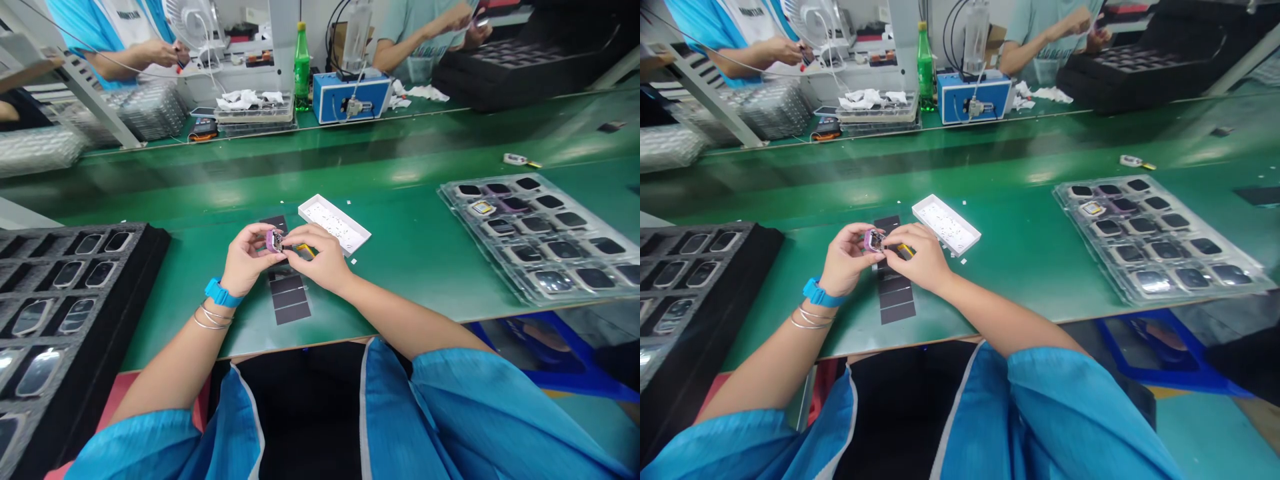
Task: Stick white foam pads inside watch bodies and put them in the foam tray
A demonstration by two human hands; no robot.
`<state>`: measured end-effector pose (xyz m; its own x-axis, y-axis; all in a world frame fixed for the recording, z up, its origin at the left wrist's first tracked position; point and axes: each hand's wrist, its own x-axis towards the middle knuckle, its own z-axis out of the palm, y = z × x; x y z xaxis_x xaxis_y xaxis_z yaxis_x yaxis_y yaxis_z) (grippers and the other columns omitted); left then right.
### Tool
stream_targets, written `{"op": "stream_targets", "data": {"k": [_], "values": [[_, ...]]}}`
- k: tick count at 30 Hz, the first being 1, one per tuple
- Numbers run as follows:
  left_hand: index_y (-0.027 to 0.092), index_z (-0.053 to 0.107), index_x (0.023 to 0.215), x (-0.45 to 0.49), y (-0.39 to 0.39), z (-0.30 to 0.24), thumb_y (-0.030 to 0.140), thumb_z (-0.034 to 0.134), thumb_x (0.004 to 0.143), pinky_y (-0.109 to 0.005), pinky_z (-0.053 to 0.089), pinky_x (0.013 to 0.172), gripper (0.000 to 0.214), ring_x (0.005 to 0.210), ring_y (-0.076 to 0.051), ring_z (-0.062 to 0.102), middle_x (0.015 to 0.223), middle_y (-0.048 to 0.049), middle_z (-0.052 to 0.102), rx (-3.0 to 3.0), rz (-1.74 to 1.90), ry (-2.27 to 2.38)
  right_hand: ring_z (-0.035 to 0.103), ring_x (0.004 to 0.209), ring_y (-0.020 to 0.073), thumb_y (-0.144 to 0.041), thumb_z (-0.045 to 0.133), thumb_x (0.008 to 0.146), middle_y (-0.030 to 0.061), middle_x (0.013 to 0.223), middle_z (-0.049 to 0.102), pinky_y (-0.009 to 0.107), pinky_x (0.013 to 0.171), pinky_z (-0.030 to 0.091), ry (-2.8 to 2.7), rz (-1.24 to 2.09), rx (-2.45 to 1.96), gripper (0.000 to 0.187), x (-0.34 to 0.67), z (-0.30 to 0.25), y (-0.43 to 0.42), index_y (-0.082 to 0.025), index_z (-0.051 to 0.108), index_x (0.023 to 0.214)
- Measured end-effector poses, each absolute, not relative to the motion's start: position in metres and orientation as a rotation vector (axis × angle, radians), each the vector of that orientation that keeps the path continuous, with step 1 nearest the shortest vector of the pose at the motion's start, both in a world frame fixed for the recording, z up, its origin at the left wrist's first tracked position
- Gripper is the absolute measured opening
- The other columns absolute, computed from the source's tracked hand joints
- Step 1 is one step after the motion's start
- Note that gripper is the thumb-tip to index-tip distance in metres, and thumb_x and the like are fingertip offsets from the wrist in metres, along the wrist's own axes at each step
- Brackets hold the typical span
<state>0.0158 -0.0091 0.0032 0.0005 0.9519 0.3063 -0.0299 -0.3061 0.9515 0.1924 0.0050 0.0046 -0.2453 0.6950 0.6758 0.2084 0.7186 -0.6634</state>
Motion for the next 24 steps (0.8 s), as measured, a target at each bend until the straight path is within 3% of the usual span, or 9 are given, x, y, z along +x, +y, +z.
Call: {"op": "stream_targets", "data": {"k": [11,16,24], "values": [[0.019,0.066,0.101,0.018,-0.011,0.003,0.032,0.094,0.052,-0.030,0.060,0.077,0.059,0.093,-0.020,0.070,0.103,-0.0072,0.071,1.399,1.426,1.061,0.067,0.086,0.0191,-0.024,0.068,0.083,0.0001,0.089,0.075,0.044,0.097,0.047,-1.897,0.343,-0.787,0.009,0.192,-0.002,0.010,-0.027,0.075,0.080],[0.019,0.066,0.102,0.019,-0.012,0.000,0.031,0.095,0.051,-0.028,0.060,0.076,0.059,0.091,-0.019,0.069,0.104,-0.0071,0.071,1.390,1.438,1.071,0.068,0.083,0.0178,-0.023,0.065,0.085,-0.0001,0.088,0.076,0.042,0.095,0.048,-1.886,0.411,-0.778,0.011,0.191,-0.004,0.012,-0.026,0.072,0.078],[0.019,0.065,0.103,0.019,-0.009,-0.003,0.035,0.094,0.052,-0.034,0.058,0.084,0.061,0.091,-0.020,0.069,0.104,-0.0067,0.070,1.401,1.460,1.075,0.067,0.088,0.0188,-0.020,0.062,0.084,-0.0008,0.088,0.074,0.048,0.108,0.039,-1.949,0.379,-0.851,0.010,0.190,-0.002,0.011,-0.025,0.066,0.076]]}}
